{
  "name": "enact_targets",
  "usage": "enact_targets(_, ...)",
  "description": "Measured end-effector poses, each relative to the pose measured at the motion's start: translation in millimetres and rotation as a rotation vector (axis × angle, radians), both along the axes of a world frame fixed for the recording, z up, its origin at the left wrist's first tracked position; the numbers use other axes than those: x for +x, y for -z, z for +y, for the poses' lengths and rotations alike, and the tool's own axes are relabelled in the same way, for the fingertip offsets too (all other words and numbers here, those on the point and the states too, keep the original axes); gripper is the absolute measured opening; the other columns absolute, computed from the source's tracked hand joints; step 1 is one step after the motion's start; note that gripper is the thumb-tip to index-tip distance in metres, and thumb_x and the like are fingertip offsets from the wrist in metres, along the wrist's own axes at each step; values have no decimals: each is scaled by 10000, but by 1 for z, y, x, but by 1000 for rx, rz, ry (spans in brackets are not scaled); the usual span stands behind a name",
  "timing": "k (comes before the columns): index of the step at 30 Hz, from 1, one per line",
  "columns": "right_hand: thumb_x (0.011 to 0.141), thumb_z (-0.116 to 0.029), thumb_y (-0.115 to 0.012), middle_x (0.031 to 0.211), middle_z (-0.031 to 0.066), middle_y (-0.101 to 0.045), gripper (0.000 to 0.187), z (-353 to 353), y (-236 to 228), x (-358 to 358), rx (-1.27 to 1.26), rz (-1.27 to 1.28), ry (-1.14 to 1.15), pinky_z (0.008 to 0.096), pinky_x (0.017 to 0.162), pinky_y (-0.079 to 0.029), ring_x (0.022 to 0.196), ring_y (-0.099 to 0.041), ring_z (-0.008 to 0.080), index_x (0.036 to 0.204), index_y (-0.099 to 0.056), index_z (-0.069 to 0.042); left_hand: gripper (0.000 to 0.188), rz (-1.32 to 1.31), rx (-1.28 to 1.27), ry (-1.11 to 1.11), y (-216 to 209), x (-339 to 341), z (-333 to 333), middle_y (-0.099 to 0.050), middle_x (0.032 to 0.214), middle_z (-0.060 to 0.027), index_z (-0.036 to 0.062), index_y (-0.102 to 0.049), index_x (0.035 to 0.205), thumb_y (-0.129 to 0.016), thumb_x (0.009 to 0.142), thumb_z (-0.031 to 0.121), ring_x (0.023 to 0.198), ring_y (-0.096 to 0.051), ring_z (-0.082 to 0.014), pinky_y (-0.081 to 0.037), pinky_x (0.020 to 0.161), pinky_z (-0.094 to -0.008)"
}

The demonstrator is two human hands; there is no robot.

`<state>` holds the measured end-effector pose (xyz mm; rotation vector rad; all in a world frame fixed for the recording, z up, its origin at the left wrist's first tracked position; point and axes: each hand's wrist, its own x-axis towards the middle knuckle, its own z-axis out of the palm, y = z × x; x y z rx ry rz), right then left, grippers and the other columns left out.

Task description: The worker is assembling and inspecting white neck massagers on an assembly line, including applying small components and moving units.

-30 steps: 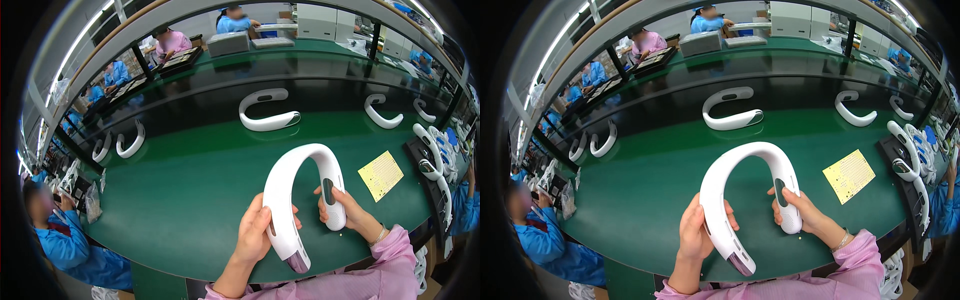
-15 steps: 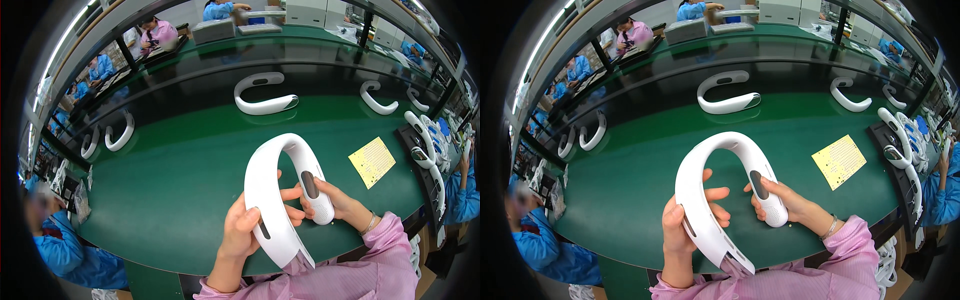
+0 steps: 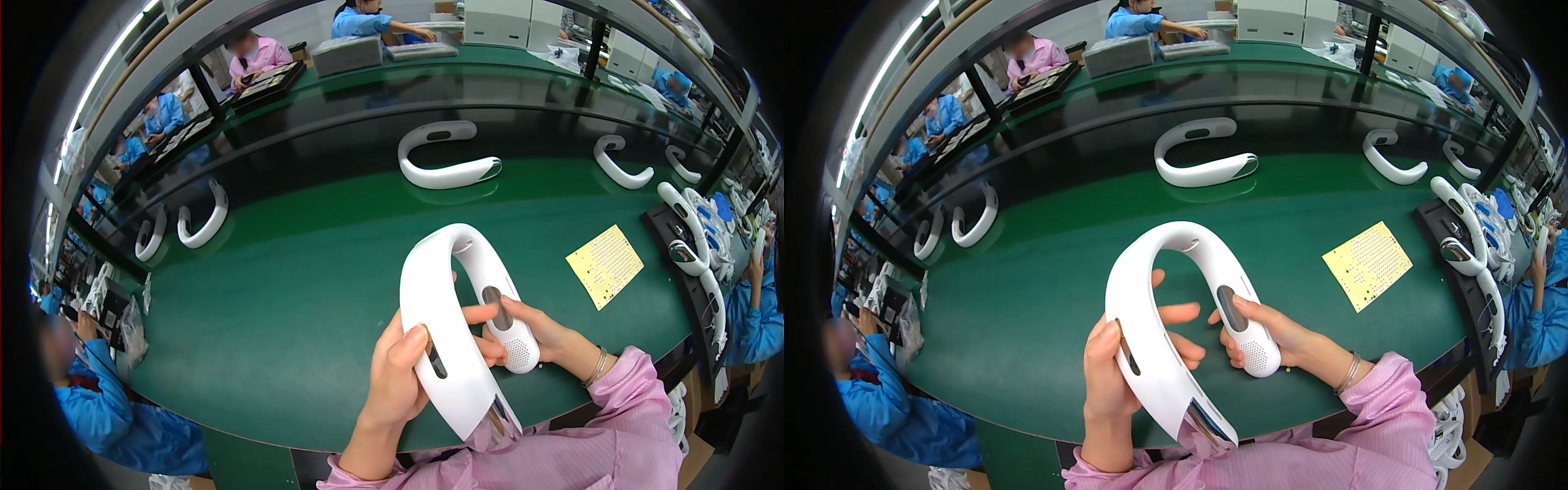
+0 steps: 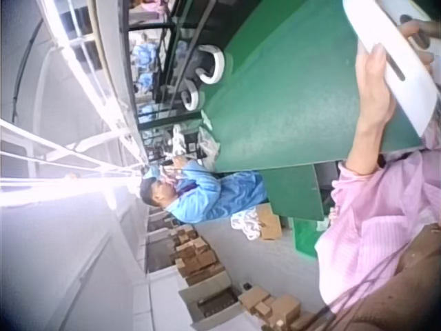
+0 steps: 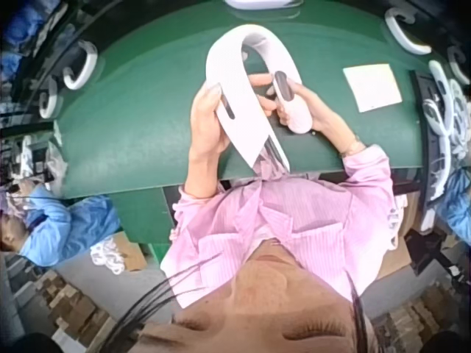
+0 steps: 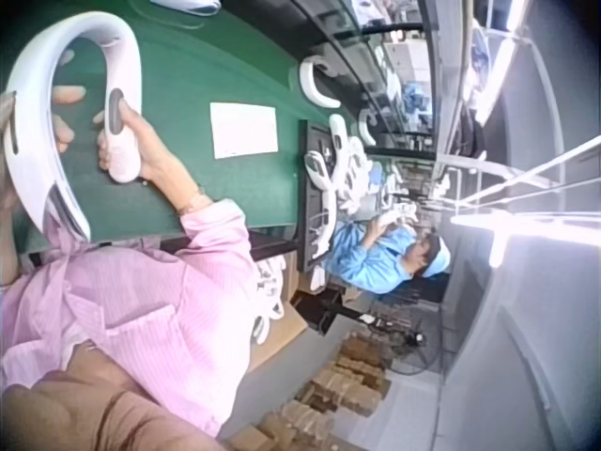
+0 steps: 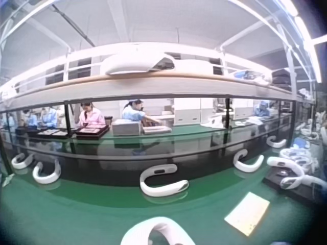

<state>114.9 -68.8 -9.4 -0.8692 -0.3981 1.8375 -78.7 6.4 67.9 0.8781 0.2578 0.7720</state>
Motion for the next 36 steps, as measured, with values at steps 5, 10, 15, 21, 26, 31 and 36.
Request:
enact_targets(5,903,-462,-462,691,86,-555,478,-2,6,8,85,-74,10,302,529,-463,536,-535,160,1095,-471,-24,583,29,9,-3,7,1,1,-599,953,-272,-95,-279,1301,-359,850,266,642,-651,-322,-563,534,-383)
enact_targets(10,901,-372,-525,854,104,-591,422,-1,-1,17,163,-540,243,299,666,-488,716,-585,166,1127,-472,-20,622,-58,13,-23,14,7,-3,-605,903,-239,-105,-262,1299,-438,833,268,632,-644,-317,-557,550,-392)
enact_targets(15,890,-218,-524,1003,159,-565,309,-29,-16,52,353,-1431,611,352,809,-457,904,-571,253,1087,-521,19,762,-99,164,-275,11,-14,-6,-611,814,-217,-110,-255,1304,-549,777,356,545,-628,-299,-540,465,-363)
enact_targets(21,862,-199,-545,1223,243,-470,351,-125,21,107,128,-2368,481,421,983,-347,1159,-435,373,1110,-504,46,705,88,323,-417,1,-5,-18,-606,790,-171,-82,-317,1275,-534,772,363,522,-616,-254,-495,429,-303)
enact_targets(26,847,-199,-565,1202,205,-508,359,-147,14,54,164,-2280,410,410,954,-368,1132,-470,332,1127,-526,23,695,82,317,-373,3,-7,-17,-597,851,-174,-67,-305,1289,-517,789,366,548,-618,-244,-501,447,-301)
enact_targets(31,838,-111,-533,1062,154,-577,224,-168,9,96,-54,-2000,910,406,878,-412,1003,-512,331,1023,-589,1,704,51,321,-341,-2,-4,-22,-581,941,-189,-61,-286,1309,-518,793,359,614,-629,-239,-512,466,-294)
enact_targets(36,748,-235,-680,1023,167,-576,374,-153,23,169,-278,-2024,788,390,867,-409,962,-516,339,1012,-578,10,717,49,362,-284,0,-11,-14,-576,960,-198,-67,-284,1308,-528,786,361,640,-630,-233,-523,493,-296)
